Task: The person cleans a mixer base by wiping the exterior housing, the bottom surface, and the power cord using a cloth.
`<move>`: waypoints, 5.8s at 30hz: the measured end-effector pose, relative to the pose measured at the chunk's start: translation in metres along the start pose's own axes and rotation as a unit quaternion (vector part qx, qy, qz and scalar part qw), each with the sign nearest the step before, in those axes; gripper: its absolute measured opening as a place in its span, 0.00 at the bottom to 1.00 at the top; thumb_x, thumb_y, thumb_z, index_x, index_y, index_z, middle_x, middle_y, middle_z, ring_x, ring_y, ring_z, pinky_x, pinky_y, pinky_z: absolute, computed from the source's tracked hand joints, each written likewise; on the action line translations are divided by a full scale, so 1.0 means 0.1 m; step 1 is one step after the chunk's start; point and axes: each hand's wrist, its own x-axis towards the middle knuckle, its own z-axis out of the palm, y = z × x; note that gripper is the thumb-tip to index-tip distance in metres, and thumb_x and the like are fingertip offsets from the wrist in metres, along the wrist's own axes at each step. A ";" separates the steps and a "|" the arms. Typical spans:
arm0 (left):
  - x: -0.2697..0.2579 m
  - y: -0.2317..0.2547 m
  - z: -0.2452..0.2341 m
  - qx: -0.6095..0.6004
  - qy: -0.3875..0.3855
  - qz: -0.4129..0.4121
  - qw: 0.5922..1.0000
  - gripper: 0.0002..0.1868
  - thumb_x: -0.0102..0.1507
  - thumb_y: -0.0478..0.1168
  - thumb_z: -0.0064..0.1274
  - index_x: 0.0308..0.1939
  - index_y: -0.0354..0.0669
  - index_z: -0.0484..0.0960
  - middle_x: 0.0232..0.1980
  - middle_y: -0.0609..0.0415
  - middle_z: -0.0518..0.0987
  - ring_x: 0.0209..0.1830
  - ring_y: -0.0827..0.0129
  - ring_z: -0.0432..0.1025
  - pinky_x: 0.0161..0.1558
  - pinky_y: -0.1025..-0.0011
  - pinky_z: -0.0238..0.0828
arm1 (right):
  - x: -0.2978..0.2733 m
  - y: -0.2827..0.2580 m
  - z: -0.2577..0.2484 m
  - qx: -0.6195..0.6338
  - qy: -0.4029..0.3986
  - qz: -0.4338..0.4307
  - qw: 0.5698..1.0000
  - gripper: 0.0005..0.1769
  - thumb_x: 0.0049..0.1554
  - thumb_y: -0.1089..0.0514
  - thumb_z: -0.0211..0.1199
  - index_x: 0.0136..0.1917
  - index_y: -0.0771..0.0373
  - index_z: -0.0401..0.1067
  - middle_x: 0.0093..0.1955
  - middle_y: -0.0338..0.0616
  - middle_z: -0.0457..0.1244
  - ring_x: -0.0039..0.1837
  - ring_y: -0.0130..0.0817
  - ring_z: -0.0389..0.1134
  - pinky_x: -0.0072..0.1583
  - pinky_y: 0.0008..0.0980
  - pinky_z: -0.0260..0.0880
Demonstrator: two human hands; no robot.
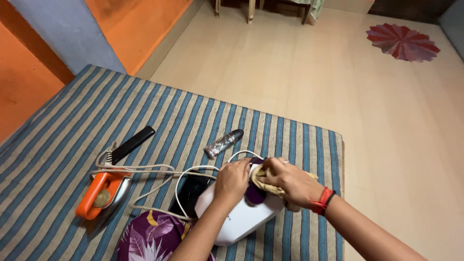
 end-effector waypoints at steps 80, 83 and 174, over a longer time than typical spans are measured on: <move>0.21 -0.15 0.15 0.140 0.030 -0.078 0.987 0.15 0.66 0.47 0.44 0.40 0.45 0.85 0.41 0.47 0.85 0.46 0.53 0.78 0.60 0.49 0.63 | -1.08 -0.29 1.92 0.088 0.340 0.087 0.932 0.18 0.53 0.58 0.70 0.58 0.50 0.81 0.67 0.45 0.62 0.68 0.41 0.64 0.64 0.43 0.70; 0.03 -0.10 0.13 0.171 0.133 -0.038 0.975 0.18 0.64 0.49 0.45 0.44 0.41 0.85 0.44 0.48 0.85 0.49 0.55 0.77 0.59 0.49 0.61 | -1.22 -0.20 1.61 0.218 0.439 0.149 0.859 0.22 0.52 0.66 0.63 0.60 0.59 0.77 0.69 0.55 0.58 0.69 0.45 0.63 0.63 0.41 0.70; 0.08 0.03 0.14 0.176 0.008 -0.066 0.982 0.19 0.69 0.47 0.41 0.36 0.44 0.86 0.39 0.49 0.85 0.40 0.54 0.78 0.49 0.52 0.66 | -0.29 -0.35 1.45 -0.100 0.461 0.181 0.863 0.28 0.62 0.53 0.54 0.74 0.58 0.67 0.79 0.40 0.54 0.76 0.44 0.56 0.71 0.50 0.55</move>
